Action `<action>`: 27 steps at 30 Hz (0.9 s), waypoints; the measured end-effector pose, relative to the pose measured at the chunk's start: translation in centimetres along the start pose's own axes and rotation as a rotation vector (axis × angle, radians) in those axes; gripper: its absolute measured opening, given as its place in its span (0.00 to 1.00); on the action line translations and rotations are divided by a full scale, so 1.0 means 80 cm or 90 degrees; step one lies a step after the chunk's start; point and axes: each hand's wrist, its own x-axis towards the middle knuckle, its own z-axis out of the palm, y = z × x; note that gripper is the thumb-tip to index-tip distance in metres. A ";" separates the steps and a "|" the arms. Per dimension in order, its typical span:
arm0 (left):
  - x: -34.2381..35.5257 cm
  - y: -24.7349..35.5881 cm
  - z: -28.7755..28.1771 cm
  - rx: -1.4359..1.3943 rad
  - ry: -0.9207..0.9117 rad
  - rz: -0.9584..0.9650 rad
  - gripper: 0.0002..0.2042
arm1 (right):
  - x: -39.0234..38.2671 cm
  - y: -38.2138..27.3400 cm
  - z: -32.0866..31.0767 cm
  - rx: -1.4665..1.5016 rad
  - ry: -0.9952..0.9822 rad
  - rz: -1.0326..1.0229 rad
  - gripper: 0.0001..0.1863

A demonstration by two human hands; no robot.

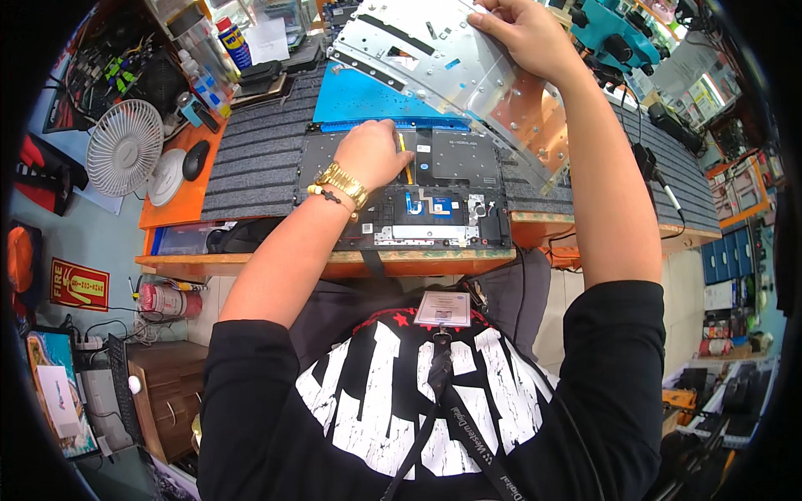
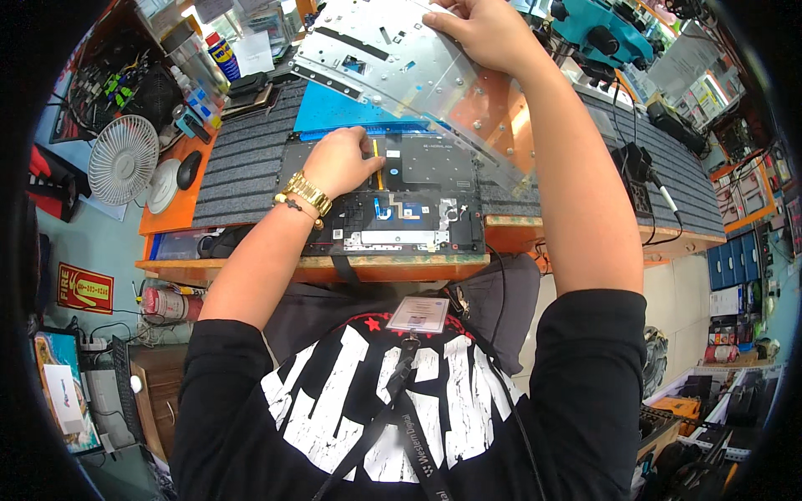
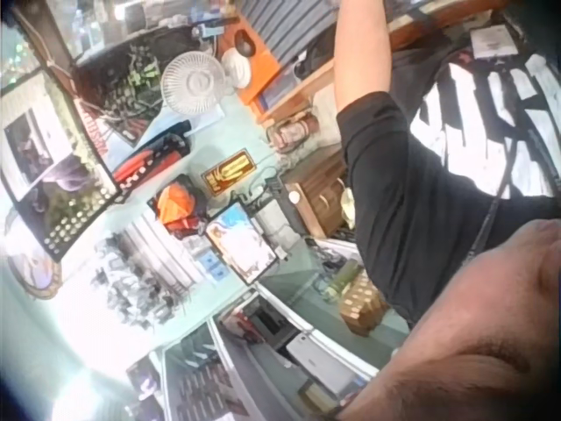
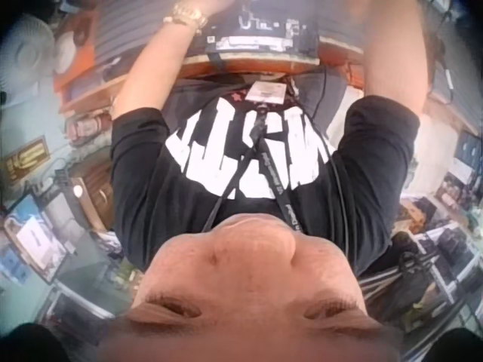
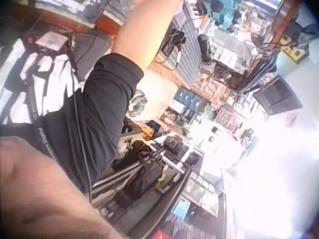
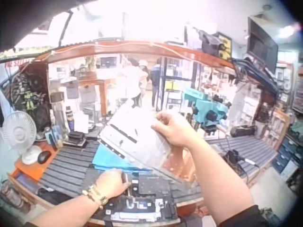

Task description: The person aligns a metal frame onto a laptop component, presses it down by hand, and uses a soldering iron to melt several plastic points along the edges to secure the parts together.

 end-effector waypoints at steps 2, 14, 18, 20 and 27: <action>0.003 0.003 -0.001 -0.007 -0.020 -0.027 0.23 | 0.003 0.008 0.004 -0.042 -0.005 -0.024 0.17; 0.003 0.009 0.002 -0.068 -0.036 -0.104 0.20 | 0.007 0.035 0.033 -0.084 -0.068 0.021 0.21; -0.004 0.010 -0.005 -0.116 -0.041 -0.110 0.20 | 0.011 0.044 0.041 -0.098 -0.086 0.022 0.22; -0.008 0.009 -0.004 -0.134 -0.031 -0.101 0.19 | 0.012 0.046 0.042 -0.109 -0.094 0.032 0.23; -0.005 -0.012 -0.006 -0.135 0.020 -0.054 0.21 | 0.011 0.063 0.045 -0.106 -0.076 0.054 0.23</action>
